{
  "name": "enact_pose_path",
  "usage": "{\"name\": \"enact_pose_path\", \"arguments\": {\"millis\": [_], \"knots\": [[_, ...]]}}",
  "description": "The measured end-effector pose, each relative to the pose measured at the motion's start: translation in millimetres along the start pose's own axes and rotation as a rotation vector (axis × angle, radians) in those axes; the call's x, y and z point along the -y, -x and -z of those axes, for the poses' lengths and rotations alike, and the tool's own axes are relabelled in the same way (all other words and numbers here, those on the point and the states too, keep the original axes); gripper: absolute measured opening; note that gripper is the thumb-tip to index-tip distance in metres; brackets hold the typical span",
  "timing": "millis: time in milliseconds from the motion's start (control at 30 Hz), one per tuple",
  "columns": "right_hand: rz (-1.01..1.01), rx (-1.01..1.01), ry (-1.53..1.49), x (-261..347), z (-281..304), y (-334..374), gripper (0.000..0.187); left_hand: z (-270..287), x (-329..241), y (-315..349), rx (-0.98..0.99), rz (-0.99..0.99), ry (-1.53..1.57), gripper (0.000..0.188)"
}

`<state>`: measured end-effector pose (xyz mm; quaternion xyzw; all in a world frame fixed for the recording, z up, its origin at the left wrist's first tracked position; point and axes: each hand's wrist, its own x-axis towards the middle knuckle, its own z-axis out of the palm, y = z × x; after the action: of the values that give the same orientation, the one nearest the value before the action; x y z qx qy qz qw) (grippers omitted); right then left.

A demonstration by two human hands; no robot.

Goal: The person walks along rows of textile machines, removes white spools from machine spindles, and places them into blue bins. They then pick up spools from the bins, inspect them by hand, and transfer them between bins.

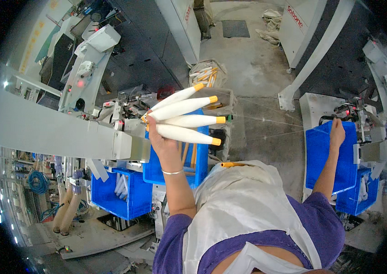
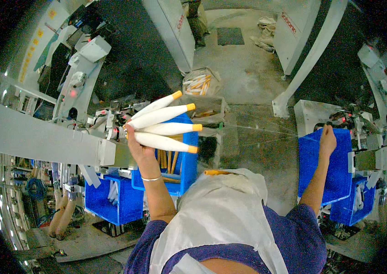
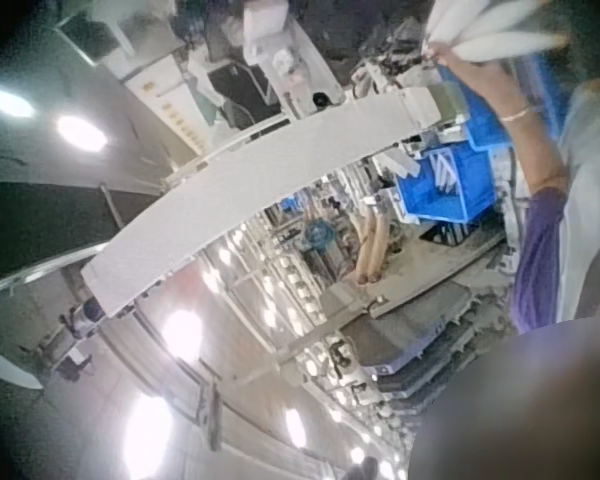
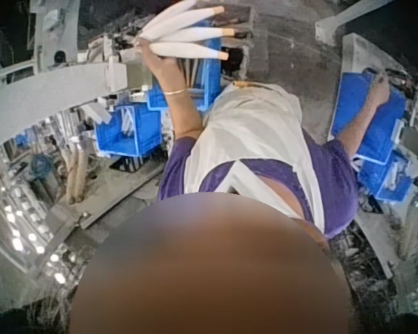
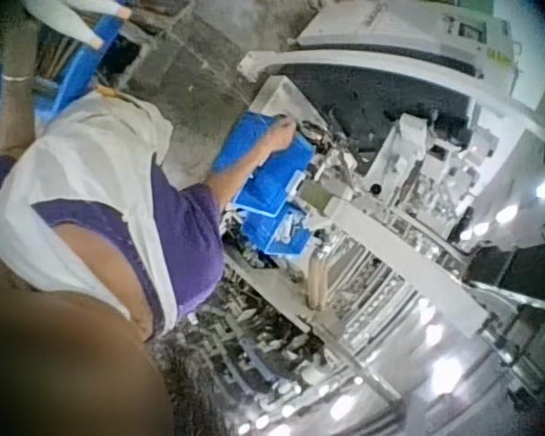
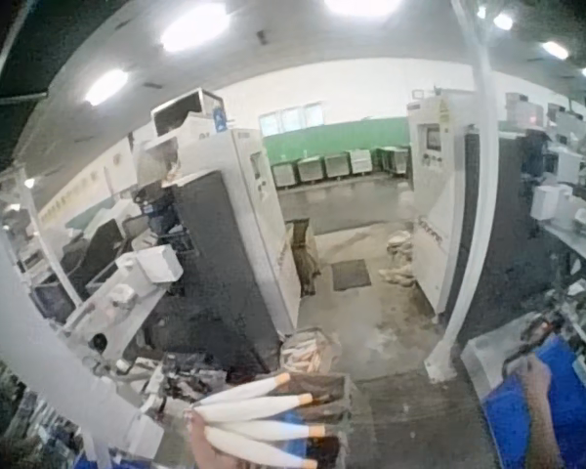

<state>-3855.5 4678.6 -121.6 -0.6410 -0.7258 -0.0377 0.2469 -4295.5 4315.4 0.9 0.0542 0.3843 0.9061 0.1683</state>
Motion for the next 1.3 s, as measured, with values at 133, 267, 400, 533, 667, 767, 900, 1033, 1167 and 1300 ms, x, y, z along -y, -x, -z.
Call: {"name": "enact_pose_path", "arguments": {"millis": [133, 267, 400, 533, 667, 767, 900, 1033, 1167, 1300], "knots": [[-0.098, 0.087, 0.040, -12.6, -1.4, 2.4, 0.027, -2.4, 1.3, -9.7, -0.015, 0.037, 0.065, 0.043], [0.310, 0.647, -0.883, 138.4, 18.7, 49.2, 0.018, -12.9, 7.4, -4.0, 0.105, 0.056, 0.111, 0.042], [0.910, 1.371, -1.062, 275.8, 60.6, 121.7, 0.042, -25.2, 13.8, 4.3, 0.275, 0.137, 0.263, 0.041], [1.017, 1.244, -1.207, 333.6, 87.8, 148.7, 0.042, -26.1, 10.9, 9.0, 0.259, 0.131, 0.184, 0.040], [1.012, 1.309, -1.112, 349.3, 86.7, 152.6, 0.042, -12.8, 3.3, 11.9, 0.264, 0.088, 0.198, 0.040], [0.831, 1.625, -1.256, 354.3, 73.0, 157.5, 0.031, -3.5, 1.6, 13.8, 0.224, 0.124, 0.240, 0.038], [0.579, 1.793, -1.466, 338.4, 62.9, 165.4, 0.038, -1.7, 5.1, 12.8, 0.216, 0.171, 0.356, 0.036], [0.446, 1.968, -1.397, 298.6, 76.5, 178.5, 0.025, -4.3, 1.6, 10.6, 0.157, 0.083, 0.352, 0.037], [0.265, 1.781, -1.554, 249.7, 77.6, 175.9, 0.026, -4.3, -5.9, 4.2, 0.071, -0.024, 0.238, 0.040], [-0.518, 1.392, -2.121, 183.7, 39.6, 121.7, 0.017, -1.6, -7.4, -2.5, 0.061, -0.002, 0.278, 0.044]]}}
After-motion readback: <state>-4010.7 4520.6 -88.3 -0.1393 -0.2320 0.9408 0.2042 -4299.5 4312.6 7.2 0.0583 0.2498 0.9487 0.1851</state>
